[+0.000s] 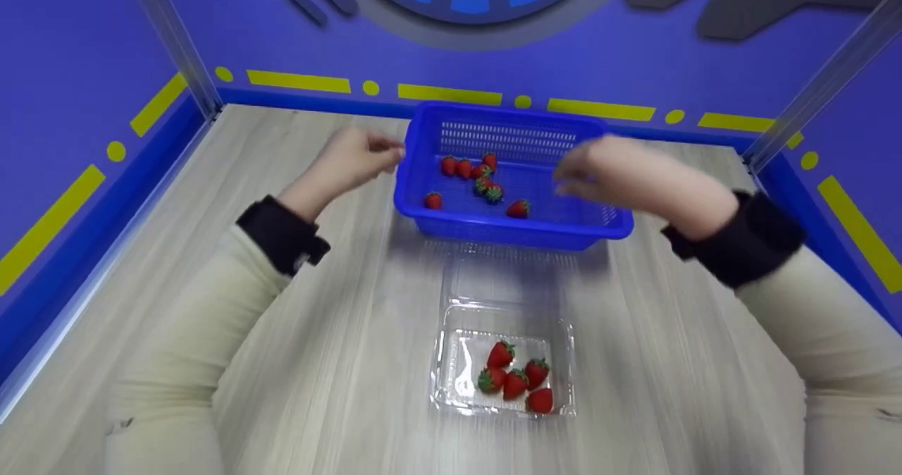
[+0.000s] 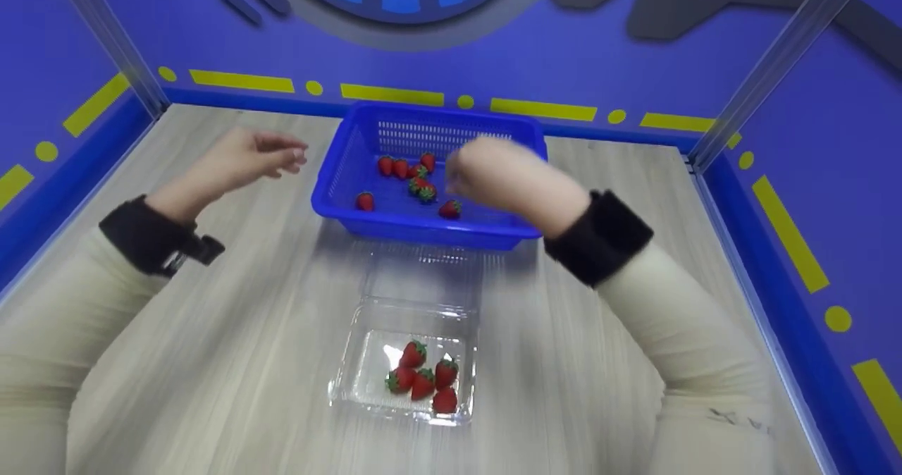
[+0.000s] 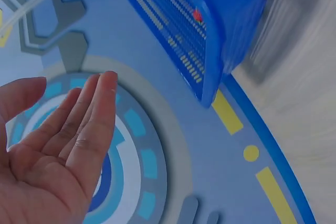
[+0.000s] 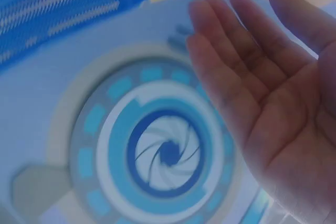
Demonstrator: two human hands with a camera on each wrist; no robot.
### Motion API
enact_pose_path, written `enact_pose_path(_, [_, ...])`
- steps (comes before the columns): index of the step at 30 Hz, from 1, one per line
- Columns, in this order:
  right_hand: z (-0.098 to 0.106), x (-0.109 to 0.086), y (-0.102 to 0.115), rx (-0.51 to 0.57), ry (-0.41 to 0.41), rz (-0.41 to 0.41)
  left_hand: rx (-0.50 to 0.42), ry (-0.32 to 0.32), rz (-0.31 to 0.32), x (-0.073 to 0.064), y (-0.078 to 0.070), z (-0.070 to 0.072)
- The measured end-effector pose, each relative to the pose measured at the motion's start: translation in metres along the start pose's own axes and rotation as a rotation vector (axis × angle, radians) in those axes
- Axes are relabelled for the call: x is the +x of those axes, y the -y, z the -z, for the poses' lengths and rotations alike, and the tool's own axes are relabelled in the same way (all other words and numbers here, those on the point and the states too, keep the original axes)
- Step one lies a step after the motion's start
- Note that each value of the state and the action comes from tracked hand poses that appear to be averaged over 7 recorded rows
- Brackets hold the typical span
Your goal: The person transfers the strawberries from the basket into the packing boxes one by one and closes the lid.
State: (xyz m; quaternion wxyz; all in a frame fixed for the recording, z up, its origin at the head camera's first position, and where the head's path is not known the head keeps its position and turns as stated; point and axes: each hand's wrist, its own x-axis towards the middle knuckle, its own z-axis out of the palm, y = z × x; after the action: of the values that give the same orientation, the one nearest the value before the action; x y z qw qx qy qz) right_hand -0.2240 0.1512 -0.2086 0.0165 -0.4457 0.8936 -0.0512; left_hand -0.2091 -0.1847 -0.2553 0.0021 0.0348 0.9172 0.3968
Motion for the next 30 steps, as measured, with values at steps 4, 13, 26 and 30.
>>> enact_pose_path(4, [0.016,0.025,-0.021,-0.017,-0.058,-0.076,-0.019,-0.052,0.018,0.025,-0.006,0.007])
enact_pose_path(13, [0.015,0.083,-0.070,0.058,-0.103,-0.214,0.021,0.011,0.154,0.065,0.013,-0.004])
enact_pose_path(26, [-0.055,0.147,-0.100,0.115,-0.104,-0.258,0.127,-0.089,0.201,0.082,0.039,-0.028])
enact_pose_path(30, [-0.078,0.153,-0.101,0.066,-0.057,-0.283,0.089,-0.076,0.256,0.085,0.042,-0.038])
